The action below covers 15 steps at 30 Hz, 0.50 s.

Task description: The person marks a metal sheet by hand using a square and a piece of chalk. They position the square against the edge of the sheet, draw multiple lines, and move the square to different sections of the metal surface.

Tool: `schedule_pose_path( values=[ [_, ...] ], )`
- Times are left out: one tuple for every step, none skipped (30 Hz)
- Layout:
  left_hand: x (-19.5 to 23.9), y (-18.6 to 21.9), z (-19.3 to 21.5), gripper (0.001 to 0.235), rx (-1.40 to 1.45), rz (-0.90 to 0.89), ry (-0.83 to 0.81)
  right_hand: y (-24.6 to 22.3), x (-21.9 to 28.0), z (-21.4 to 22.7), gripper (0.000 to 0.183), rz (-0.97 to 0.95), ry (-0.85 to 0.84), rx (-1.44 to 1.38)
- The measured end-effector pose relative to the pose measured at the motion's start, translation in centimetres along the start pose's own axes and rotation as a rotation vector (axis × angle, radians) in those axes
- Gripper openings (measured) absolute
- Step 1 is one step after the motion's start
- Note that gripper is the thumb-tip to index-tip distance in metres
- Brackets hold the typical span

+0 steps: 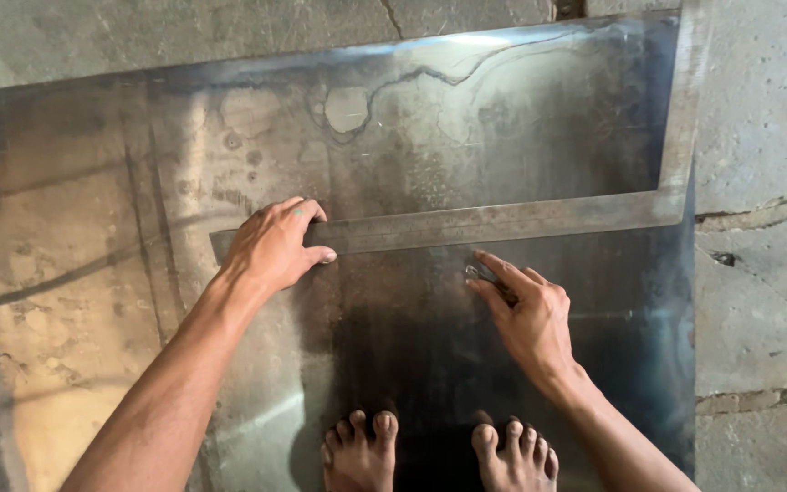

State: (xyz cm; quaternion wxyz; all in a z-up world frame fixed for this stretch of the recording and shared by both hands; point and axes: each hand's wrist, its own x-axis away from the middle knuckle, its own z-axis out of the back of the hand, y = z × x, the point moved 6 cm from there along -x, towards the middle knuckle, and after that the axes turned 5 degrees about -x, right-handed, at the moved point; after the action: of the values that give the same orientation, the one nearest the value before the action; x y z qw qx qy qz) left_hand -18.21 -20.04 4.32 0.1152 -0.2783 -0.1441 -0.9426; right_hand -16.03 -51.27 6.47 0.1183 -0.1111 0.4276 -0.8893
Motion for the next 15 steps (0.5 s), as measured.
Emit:
schedule_pose_path(
  values=[
    [0.0, 0.0, 0.1, 0.054, 0.01, 0.025, -0.013, -0.1, 0.0, -0.3, 0.034, 0.01, 0.018, -0.007],
    [0.0, 0.0, 0.2, 0.053, 0.019, 0.051, -0.026, 0.0, -0.1, -0.7, 0.03, 0.019, 0.036, -0.014],
    [0.0, 0.0, 0.1, 0.053, 0.031, 0.076, -0.039, 0.1, -0.1, -1.1, 0.026, 0.03, 0.053, -0.019],
    [0.0, 0.2, 0.2, 0.052, 0.045, 0.072, -0.018, 0.2, -0.1, -1.6, 0.024, 0.046, 0.064, 0.016],
    [0.0, 0.2, 0.4, 0.051, 0.057, 0.069, 0.003, 0.4, -0.3, -2.2, 0.023, 0.064, 0.075, 0.05],
    [0.0, 0.2, 0.5, 0.051, 0.07, 0.067, 0.025, 0.5, -0.4, -2.7, 0.021, 0.082, 0.085, 0.083],
    [0.0, 0.2, 0.5, 0.051, 0.062, 0.068, 0.029, 0.5, -0.4, -3.1, 0.02, 0.11, 0.11, 0.111],
    [0.0, 0.2, 0.4, 0.051, 0.054, 0.068, 0.034, 0.5, -0.3, -3.4, 0.019, 0.138, 0.134, 0.138],
    [0.0, 0.2, 0.4, 0.051, 0.046, 0.069, 0.039, 0.5, -0.2, -3.6, 0.018, 0.167, 0.159, 0.165],
    [0.0, 0.2, 0.3, 0.051, 0.042, 0.071, 0.039, 0.5, -0.2, -3.8, 0.018, 0.18, 0.163, 0.173],
    [-0.1, 0.2, 0.2, 0.051, 0.038, 0.072, 0.04, 0.4, -0.2, -3.9, 0.018, 0.193, 0.169, 0.181],
    [-0.1, 0.2, 0.2, 0.05, 0.034, 0.073, 0.042, 0.2, -0.3, -3.8, 0.018, 0.207, 0.175, 0.189],
    [-0.2, 0.2, 0.2, 0.051, 0.031, 0.07, 0.049, 0.2, -0.6, -4.0, 0.017, 0.162, 0.119, 0.218],
    [-0.2, 0.2, 0.1, 0.051, 0.029, 0.068, 0.055, 0.1, -0.8, -4.0, 0.017, 0.117, 0.064, 0.248],
    [-0.2, 0.1, 0.0, 0.052, 0.025, 0.066, 0.062, 0.0, -1.1, -3.9, 0.016, 0.072, 0.01, 0.276]
  ],
)
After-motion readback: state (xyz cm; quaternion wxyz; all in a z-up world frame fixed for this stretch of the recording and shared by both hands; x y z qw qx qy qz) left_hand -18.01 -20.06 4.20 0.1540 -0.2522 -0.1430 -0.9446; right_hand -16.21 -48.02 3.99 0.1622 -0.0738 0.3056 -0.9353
